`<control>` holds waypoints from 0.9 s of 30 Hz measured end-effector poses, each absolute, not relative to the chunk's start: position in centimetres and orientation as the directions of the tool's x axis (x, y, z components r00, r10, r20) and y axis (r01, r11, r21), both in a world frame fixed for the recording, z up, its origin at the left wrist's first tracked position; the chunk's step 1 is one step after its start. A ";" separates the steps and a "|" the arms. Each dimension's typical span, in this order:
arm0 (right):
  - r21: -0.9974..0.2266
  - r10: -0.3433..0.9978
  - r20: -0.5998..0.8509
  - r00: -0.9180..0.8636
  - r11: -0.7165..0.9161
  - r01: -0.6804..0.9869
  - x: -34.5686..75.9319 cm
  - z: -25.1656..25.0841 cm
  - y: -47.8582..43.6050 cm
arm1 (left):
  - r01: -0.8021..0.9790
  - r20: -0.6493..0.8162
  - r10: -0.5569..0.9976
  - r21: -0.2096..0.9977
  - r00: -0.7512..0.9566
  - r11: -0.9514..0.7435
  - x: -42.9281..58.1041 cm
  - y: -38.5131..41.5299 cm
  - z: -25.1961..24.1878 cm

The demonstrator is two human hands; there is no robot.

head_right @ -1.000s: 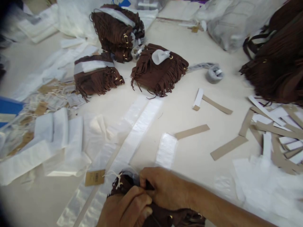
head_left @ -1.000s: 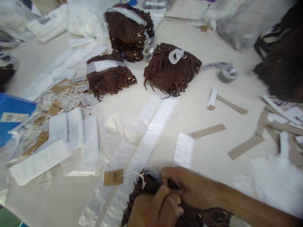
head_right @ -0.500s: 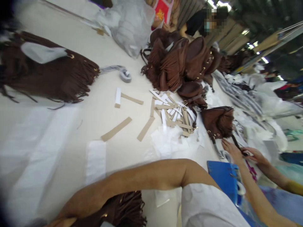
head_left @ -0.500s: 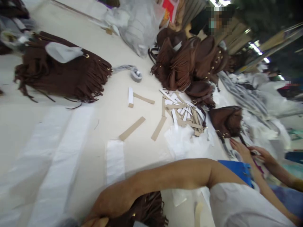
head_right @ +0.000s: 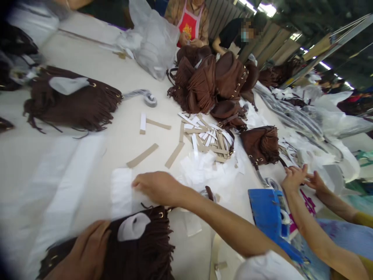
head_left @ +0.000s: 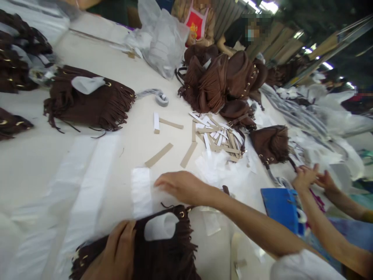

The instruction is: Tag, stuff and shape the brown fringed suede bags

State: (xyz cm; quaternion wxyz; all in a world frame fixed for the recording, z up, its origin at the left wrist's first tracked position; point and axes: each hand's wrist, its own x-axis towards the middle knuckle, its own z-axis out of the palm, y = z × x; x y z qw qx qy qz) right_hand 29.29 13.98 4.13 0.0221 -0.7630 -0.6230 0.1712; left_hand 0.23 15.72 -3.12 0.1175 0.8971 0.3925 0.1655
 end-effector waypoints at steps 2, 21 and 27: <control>-0.176 0.938 -0.157 0.308 -0.334 0.926 32.7 5.1 11.6 | 0.723 0.155 0.751 0.202 0.642 -0.660 0.5 15.4 -2.5; -0.325 0.683 -0.333 0.651 -0.731 0.600 38.6 -0.2 -1.1 | 0.526 -0.020 0.627 0.565 0.778 -0.635 4.1 17.0 2.2; -0.263 0.990 -0.087 0.115 -0.134 0.955 31.9 4.7 6.3 | 0.483 -0.113 0.578 0.689 0.808 -0.540 4.2 17.3 0.6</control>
